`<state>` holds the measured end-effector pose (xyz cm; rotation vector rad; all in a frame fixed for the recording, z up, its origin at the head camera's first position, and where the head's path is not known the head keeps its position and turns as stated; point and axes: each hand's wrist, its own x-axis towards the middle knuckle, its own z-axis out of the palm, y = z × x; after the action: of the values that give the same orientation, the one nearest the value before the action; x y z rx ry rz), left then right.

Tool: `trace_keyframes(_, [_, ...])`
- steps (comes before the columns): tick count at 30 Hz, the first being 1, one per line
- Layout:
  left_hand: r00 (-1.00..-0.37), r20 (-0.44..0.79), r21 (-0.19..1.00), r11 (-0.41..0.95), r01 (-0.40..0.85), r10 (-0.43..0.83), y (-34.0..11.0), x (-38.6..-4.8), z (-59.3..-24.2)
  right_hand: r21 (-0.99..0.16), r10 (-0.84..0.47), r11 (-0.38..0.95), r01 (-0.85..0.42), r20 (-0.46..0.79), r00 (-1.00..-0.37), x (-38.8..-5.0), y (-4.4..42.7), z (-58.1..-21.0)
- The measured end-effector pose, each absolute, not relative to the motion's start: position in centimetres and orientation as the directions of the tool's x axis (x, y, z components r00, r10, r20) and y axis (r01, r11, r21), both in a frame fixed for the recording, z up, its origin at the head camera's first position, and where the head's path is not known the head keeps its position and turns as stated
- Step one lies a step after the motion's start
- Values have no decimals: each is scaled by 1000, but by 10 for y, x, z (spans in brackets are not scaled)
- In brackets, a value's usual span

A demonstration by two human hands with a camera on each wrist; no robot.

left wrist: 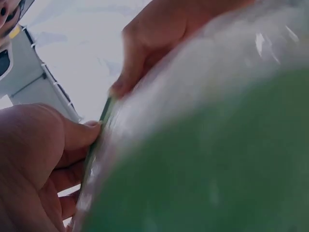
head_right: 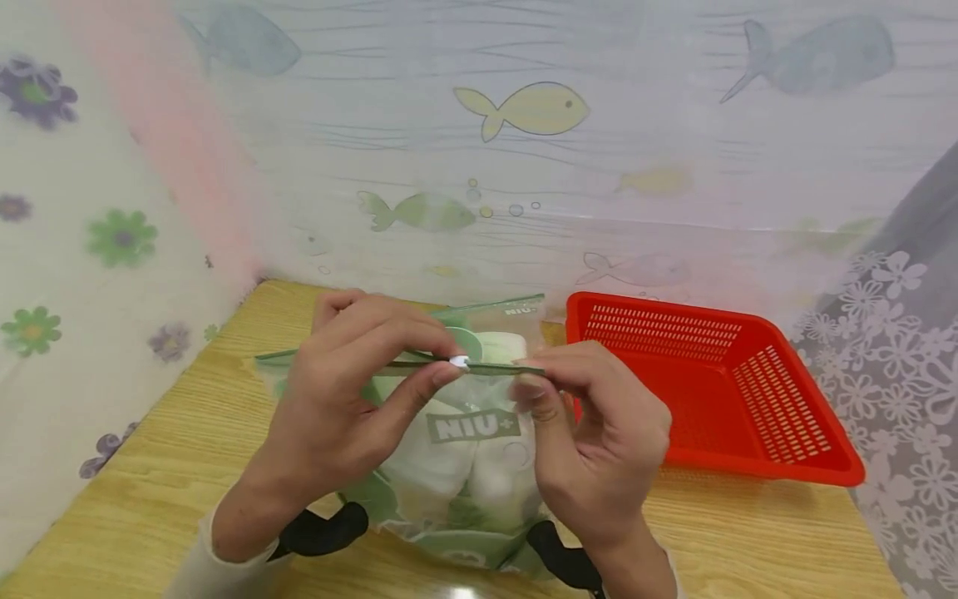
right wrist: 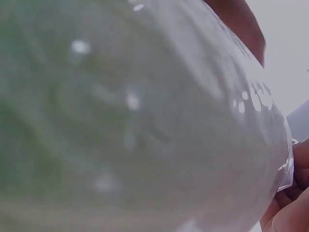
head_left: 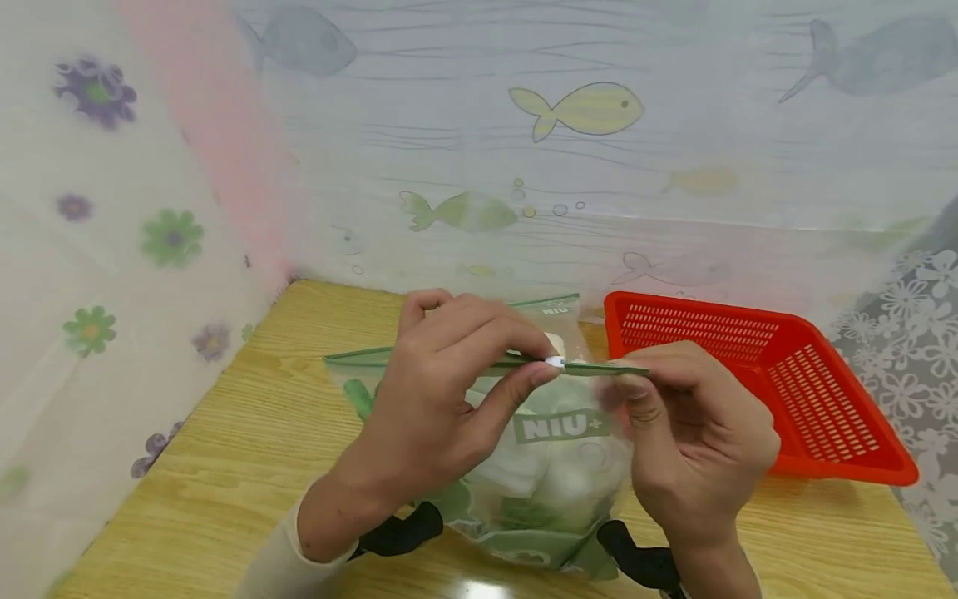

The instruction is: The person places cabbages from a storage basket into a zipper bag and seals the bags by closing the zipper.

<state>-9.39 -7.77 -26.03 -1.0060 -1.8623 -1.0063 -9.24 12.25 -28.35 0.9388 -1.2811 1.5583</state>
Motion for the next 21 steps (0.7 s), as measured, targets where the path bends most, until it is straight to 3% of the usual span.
trace_keyframes(21, [-499, 826, 351, 451, 820, 264, -161, -107, -259, -372, 444, 104, -922, 847, -291, -103, 144, -274])
